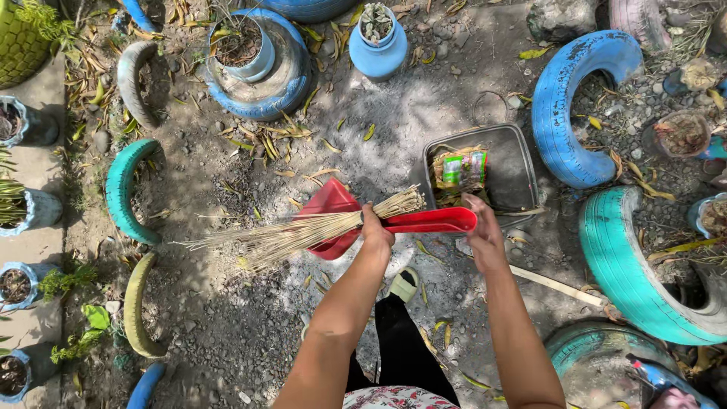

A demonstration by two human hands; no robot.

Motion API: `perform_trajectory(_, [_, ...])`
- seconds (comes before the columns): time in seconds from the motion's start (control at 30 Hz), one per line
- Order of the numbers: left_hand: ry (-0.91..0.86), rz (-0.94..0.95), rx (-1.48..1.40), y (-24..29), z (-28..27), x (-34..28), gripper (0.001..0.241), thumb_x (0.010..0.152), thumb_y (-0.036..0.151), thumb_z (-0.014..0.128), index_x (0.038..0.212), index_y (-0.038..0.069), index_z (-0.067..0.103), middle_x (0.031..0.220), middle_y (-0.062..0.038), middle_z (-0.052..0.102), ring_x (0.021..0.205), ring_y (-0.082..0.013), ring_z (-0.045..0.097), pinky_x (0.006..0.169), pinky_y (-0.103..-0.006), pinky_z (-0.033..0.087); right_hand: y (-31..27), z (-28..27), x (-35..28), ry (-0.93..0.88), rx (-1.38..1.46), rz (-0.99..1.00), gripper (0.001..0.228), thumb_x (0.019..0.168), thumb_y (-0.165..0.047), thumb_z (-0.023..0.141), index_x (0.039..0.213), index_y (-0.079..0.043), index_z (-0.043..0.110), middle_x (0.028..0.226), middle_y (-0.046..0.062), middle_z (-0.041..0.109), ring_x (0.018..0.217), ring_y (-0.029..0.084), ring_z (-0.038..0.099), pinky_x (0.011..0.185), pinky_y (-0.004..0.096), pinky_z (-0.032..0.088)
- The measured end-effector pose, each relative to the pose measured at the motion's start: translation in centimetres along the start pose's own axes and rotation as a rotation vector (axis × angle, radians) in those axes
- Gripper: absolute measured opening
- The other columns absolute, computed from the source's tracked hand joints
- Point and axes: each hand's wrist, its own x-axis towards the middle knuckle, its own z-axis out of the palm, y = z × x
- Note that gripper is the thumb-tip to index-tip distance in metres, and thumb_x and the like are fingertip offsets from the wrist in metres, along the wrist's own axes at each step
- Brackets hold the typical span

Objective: The person sweeps leaves and debris from a yard area using a broom and a dustpan, eventually dumping the collected waste into a trash bin.

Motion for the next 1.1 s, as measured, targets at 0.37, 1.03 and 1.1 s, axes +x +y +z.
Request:
perform_trajectory(0.37, [-0.128, -0.011, -0.18, 8.3, -0.9, -4.7, 0.057, 0.082, 0.029, 0.077, 0.124, -0.003, 0.057, 0.117, -0.016, 0.069, 0.094, -0.0322, 0.073, 0.079, -0.0534, 0.066, -3.9, 22.5, 0.2, -0.029, -0.226, -0.153, 0.048, 0.097, 0.0, 0.074, 0.139, 0.0, 0.053, 0.143, 0.014, 0.059, 0.136, 0.024, 0.055, 0.121, 0.04, 0.043])
perform_trajectory(1.03, [-0.708, 0.082, 0.157, 58.6, -27.9, -2.5, 0.012, 0.097, 0.011, 0.064, 0.102, 0.001, 0.065, 0.081, -0.014, 0.072, 0.062, -0.0247, 0.071, 0.057, -0.0381, 0.061, 10.8, 53.4, 5.5, -0.163, -0.395, -0.263, 0.048, 0.094, 0.01, 0.072, 0.136, 0.0, 0.053, 0.143, 0.017, 0.061, 0.135, 0.023, 0.059, 0.117, 0.037, 0.046])
perform_trajectory(1.1, [-0.701, 0.214, 0.096, 59.9, -29.8, -3.1, 0.017, 0.096, 0.015, 0.062, 0.104, 0.0, 0.067, 0.08, -0.013, 0.073, 0.061, -0.0228, 0.071, 0.057, -0.0356, 0.06, 11.6, 56.2, 7.5, -0.182, -0.358, -0.219, 0.05, 0.091, 0.011, 0.072, 0.136, -0.001, 0.053, 0.143, 0.016, 0.061, 0.136, 0.024, 0.06, 0.117, 0.037, 0.047])
